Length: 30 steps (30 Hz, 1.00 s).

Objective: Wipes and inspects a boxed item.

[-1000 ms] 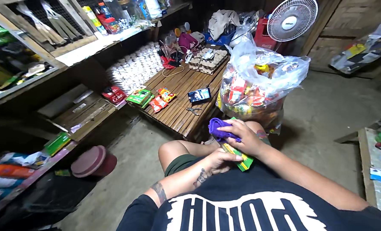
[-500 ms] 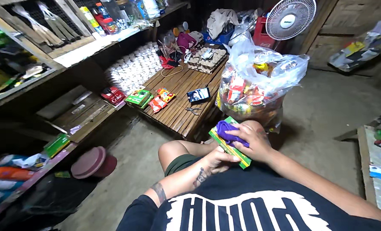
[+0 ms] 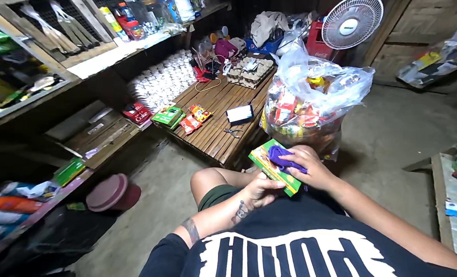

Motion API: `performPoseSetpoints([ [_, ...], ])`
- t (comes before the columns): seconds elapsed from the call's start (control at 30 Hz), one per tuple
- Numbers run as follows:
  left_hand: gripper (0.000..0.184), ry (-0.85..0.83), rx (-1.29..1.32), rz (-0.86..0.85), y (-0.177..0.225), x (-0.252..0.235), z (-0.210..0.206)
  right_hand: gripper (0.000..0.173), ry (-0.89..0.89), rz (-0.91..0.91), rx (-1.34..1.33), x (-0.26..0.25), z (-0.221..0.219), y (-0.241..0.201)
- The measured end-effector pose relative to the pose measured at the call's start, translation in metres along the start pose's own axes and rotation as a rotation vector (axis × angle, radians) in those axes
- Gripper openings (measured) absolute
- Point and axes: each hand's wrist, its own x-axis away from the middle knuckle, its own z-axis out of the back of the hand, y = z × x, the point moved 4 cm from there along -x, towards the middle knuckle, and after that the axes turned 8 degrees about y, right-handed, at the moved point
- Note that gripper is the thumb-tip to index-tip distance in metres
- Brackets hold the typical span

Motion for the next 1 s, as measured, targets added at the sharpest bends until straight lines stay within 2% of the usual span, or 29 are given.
performPoseSetpoints([
  [0.3, 0.030, 0.058, -0.020, -0.082, -0.002, 0.001, 0.003, 0.033, 0.026, 0.308, -0.173, 0.018, 0.007, -0.022],
  [0.53, 0.032, 0.105, 0.016, -0.087, -0.002, 0.002, 0.004, 0.027, 0.004, 0.358, -0.218, 0.023, 0.015, -0.015],
  [0.67, 0.036, 0.016, -0.006, -0.054, -0.002, 0.001, 0.001, 0.031, 0.007, 0.244, -0.132, 0.019, 0.020, 0.006],
  [0.77, 0.037, -0.030, -0.035, -0.043, -0.001, 0.003, -0.003, 0.036, 0.026, 0.053, -0.047, 0.015, 0.024, 0.026],
  [0.9, 0.037, -0.026, -0.030, -0.035, -0.001, 0.002, -0.002, 0.041, 0.050, -0.215, 0.014, 0.010, 0.025, 0.032],
  [1.0, 0.036, -0.045, -0.038, -0.034, 0.000, 0.002, -0.003, 0.041, 0.050, -0.179, 0.097, 0.009, 0.019, 0.020],
])
